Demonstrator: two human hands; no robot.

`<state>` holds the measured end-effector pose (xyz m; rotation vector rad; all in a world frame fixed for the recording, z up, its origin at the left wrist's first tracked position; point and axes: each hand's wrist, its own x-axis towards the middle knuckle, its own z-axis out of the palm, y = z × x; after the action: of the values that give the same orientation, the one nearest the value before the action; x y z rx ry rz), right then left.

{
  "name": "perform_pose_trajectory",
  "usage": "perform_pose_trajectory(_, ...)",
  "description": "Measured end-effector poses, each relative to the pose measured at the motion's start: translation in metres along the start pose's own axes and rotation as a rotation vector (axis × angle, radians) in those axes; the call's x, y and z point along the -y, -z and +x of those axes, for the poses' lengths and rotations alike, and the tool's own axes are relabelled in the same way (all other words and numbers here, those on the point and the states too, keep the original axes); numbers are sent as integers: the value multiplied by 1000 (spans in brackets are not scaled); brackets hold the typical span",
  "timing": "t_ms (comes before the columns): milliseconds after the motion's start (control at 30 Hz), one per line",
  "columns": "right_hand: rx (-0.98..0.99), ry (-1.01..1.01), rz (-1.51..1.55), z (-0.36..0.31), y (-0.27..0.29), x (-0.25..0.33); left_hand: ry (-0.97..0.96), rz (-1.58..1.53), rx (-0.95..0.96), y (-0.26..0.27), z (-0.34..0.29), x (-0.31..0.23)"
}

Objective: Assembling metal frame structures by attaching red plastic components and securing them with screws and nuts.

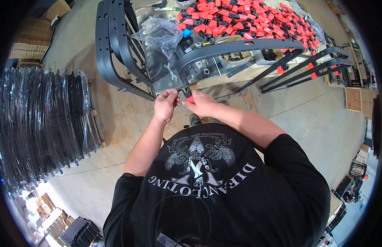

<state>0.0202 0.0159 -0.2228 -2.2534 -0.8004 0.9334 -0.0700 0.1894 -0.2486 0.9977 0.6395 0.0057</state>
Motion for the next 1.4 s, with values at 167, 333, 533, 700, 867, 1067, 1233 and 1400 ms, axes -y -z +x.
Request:
perform_pose_trajectory(167,-102,107,60,-11,-8,-8,23,-65,-16,2,-5,-2)
perform_pose_trajectory(333,-65,87,52,-6,-7,-8,36,-115,9,-2,-4,-1)
perform_pose_trajectory(533,-117,61,70,-5,-14,-16,38,-123,-5,-1,0,-3)
perform_pose_trajectory(700,-76,-28,100,5,-7,-5,69,-119,33,-4,2,0)
perform_pose_trajectory(867,-43,6,310,18,-10,-18,104,-140,76,-5,4,0)
perform_pose_trajectory(1067,-75,33,433,23,-15,-27,190,-237,139,-6,12,-3)
perform_pose_trajectory(1233,-53,-12,563,21,-16,-31,215,-208,69,-10,19,-4)
perform_pose_trajectory(1400,-37,-59,500,16,-9,-29,-44,262,-195,-28,9,-1)
